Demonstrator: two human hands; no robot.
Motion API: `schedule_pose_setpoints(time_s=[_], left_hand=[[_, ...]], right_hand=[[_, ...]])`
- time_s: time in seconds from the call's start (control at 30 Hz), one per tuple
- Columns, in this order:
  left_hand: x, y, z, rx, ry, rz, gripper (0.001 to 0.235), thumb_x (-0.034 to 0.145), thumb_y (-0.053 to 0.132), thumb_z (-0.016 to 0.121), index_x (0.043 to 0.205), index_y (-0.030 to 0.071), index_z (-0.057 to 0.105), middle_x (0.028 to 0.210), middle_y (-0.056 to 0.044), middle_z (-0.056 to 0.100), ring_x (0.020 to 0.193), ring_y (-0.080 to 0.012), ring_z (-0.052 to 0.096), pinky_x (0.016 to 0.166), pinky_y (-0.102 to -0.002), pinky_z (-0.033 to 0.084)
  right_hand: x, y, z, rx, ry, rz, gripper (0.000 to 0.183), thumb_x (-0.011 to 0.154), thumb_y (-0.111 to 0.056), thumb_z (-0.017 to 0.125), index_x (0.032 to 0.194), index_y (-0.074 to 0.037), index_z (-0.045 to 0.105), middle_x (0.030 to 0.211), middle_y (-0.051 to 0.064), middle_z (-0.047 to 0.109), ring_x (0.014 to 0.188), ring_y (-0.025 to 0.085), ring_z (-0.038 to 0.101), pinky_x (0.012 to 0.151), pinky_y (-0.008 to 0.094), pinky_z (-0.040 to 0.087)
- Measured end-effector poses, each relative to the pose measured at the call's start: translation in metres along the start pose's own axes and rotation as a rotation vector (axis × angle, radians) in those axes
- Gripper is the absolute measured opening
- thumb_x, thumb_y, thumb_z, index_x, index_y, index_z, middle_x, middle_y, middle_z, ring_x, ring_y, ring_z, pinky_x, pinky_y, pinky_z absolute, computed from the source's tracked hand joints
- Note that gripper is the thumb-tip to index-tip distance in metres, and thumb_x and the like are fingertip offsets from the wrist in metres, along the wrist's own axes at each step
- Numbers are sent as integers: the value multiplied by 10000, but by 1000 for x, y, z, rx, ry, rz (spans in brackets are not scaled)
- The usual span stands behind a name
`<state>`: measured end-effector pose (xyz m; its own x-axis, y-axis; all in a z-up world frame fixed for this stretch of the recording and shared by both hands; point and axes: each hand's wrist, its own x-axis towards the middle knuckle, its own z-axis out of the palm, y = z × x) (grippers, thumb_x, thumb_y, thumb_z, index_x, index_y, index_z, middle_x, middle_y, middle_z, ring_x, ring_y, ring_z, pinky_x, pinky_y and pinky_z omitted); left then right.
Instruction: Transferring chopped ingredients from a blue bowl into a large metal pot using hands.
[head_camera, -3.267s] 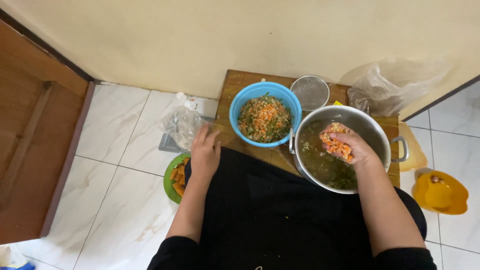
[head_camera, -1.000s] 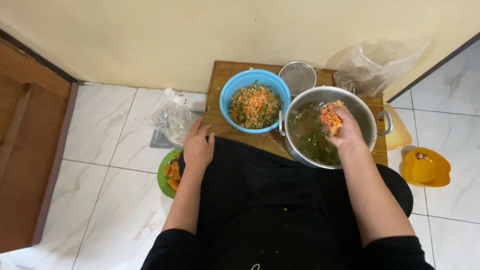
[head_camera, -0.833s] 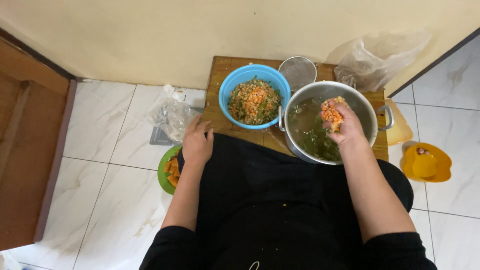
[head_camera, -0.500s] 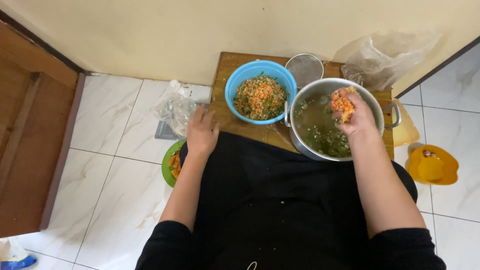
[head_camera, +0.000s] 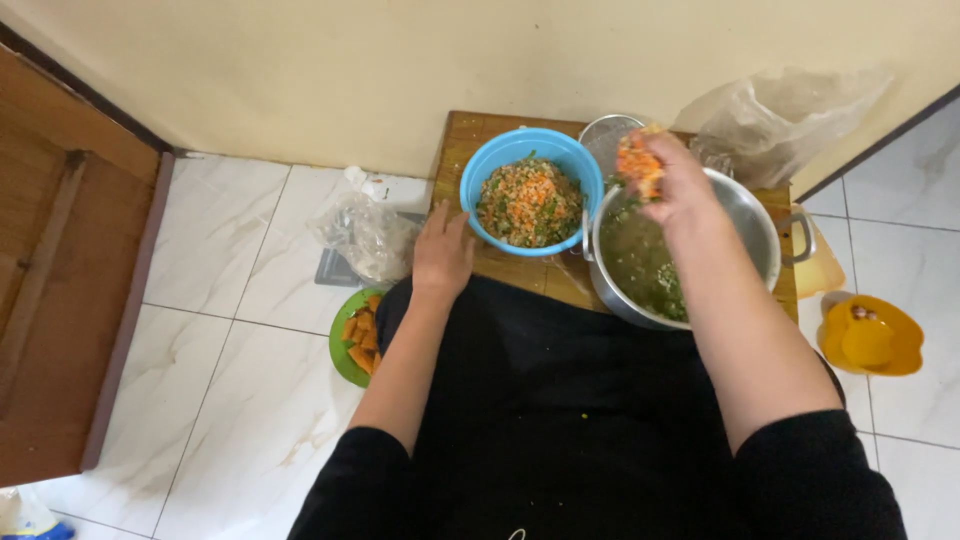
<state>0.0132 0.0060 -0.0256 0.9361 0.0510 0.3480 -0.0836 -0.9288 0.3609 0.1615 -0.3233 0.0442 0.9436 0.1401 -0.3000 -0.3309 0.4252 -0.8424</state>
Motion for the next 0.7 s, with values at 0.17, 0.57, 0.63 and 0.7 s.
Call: schedule_pose_setpoints(time_s=[0.17,0.57,0.63,0.7], left_hand=[[-4,-9,2,45,5,6,433,873,164,762,1291,95,671,1447,-206,537,1339,-369,549,1057,-447,501],[7,-28,41,-35,83,31,324,799,140,817,1113,103,748,1369,-170,612,1243,-313,624,1080,-381,499],[8,-28,44,-52,82,31,333,792,145,816,1116,111,749,1372,-167,610,1233,-313,628,1079,-384,501],[9,-27,42,-77,49,-12,328,812,140,807,1134,114,754,1388,-169,605,1235,-326,628,1066,-388,515]], right_hand=[[20,37,56,-81,-6,23,136,876,-153,708,936,-75,614,690,73,620,466,131,588,317,231,440],[65,79,88,-1173,41,-83,706,809,-62,701,1490,-112,521,1427,243,541,1327,426,546,994,565,515],[63,73,86,-1293,-7,-162,639,859,-29,632,1487,-76,526,1430,237,554,1349,412,529,1070,512,486],[67,72,82,-1400,-31,-200,625,799,-204,824,1385,-82,643,1311,226,651,1240,398,620,1029,478,521]])
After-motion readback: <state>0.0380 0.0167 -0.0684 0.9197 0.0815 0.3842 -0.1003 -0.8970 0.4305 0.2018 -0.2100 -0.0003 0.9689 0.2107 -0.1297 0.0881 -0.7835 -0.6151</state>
